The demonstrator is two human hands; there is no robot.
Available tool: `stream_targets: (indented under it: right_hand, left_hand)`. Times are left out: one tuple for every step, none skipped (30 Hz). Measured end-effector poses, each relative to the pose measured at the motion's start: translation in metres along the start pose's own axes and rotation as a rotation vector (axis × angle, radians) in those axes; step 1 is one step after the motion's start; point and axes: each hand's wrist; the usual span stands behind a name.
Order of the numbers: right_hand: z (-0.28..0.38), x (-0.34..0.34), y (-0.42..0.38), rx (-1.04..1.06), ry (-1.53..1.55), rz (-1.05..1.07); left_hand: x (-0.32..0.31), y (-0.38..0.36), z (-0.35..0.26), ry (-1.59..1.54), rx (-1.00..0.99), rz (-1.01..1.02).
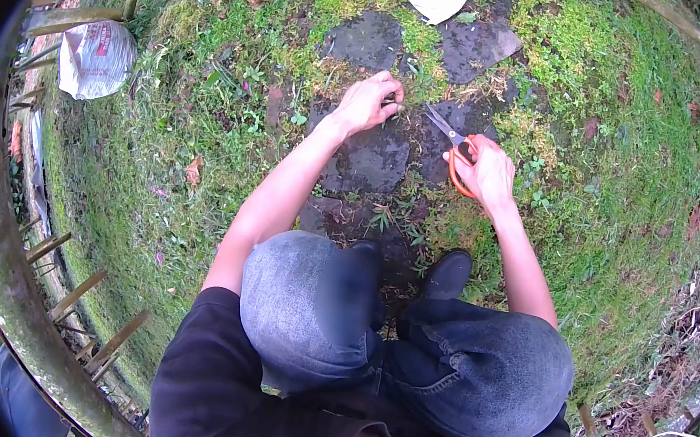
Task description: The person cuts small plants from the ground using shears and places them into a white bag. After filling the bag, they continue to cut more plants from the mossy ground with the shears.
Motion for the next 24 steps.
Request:
stream_targets:
  right_hand:
    - [-0.001,-0.001,0.001,0.0,-0.013,0.009]
    - [-0.002,-0.003,0.002,0.0,-0.025,0.018]
    - [-0.002,-0.005,0.003,0.002,-0.037,0.027]
    - [-0.002,-0.007,0.005,0.03,-0.045,0.017]
    - [-0.003,-0.01,0.006,0.056,-0.053,0.006]
    - [-0.004,-0.014,0.007,0.081,-0.062,-0.004]
    - [-0.005,-0.018,0.008,0.149,-0.07,-0.073]
    - [-0.006,-0.021,0.01,0.152,-0.102,-0.056]
    - [-0.003,-0.02,0.012,0.157,-0.134,-0.04]
    - [0.0,-0.02,0.014,0.163,-0.165,-0.025]
    - [-0.001,-0.022,0.017,0.227,-0.194,-0.055]
    - [0.001,-0.025,0.021,0.234,-0.224,-0.048]
    - [0.003,-0.027,0.026,0.239,-0.254,-0.039]
    - [0.004,-0.029,0.03,0.245,-0.284,-0.031]
    - [0.007,-0.029,0.032,0.267,-0.275,-0.05]
    - [0.008,-0.027,0.034,0.24,-0.288,-0.046]
    - [0.01,-0.025,0.037,0.212,-0.301,-0.042]
    - [0.013,-0.023,0.037,0.184,-0.314,-0.037]
    - [0.011,-0.023,0.037,0.189,-0.296,-0.06]
    - [0.009,-0.024,0.038,0.192,-0.292,-0.063]
    - [0.007,-0.025,0.039,0.195,-0.289,-0.067]
    - [0.005,-0.025,0.04,0.198,-0.286,-0.071]
    - [0.003,-0.025,0.04,0.201,-0.267,-0.076]
    - [0.002,-0.023,0.04,0.204,-0.247,-0.079]
  left_hand:
    - [-0.003,-0.001,0.002,0.01,-0.001,-0.055]
    - [-0.006,-0.002,0.003,0.02,-0.003,-0.11]
    - [-0.005,-0.003,0.003,0.031,-0.004,-0.165]
    - [-0.004,-0.004,0.002,-0.013,0.074,-0.165]
    - [-0.003,-0.007,0.001,-0.058,0.152,-0.164]
    - [-0.005,-0.01,0.002,-0.105,0.229,-0.162]
    - [-0.01,-0.013,0.004,-0.103,0.128,-0.256]
    - [-0.014,-0.015,0.006,-0.054,0.105,-0.26]
    - [-0.016,-0.015,0.006,-0.004,0.082,-0.266]
    - [-0.016,-0.015,0.007,0.048,0.059,-0.272]
    - [-0.017,-0.016,0.008,0.071,0.074,-0.255]
    - [-0.015,-0.017,0.003,0.094,0.089,-0.237]
    - [-0.014,-0.017,-0.002,0.116,0.105,-0.219]
    - [-0.014,-0.018,-0.007,0.139,0.113,-0.205]
    - [-0.011,-0.018,-0.014,0.162,0.122,-0.192]
    - [-0.009,-0.018,-0.021,0.185,0.131,-0.178]
    - [-0.009,-0.017,-0.025,0.193,0.152,-0.165]
    - [-0.011,-0.019,-0.025,0.201,0.147,-0.178]
    - [-0.012,-0.02,-0.025,0.209,0.141,-0.193]
    - [-0.013,-0.021,-0.024,0.216,0.136,-0.209]
    - [-0.013,-0.021,-0.023,0.221,0.147,-0.185]
    - [-0.013,-0.021,-0.021,0.226,0.157,-0.162]
    - [-0.013,-0.021,-0.018,0.23,0.168,-0.137]
    - [-0.014,-0.021,-0.014,0.246,0.136,-0.154]
Point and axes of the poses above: each hand's wrist, its own y-axis towards the middle knuckle, its own x-axis out of the back of the hand, z = x × y, and after that the axes turned 15 degrees about -x, right-handed
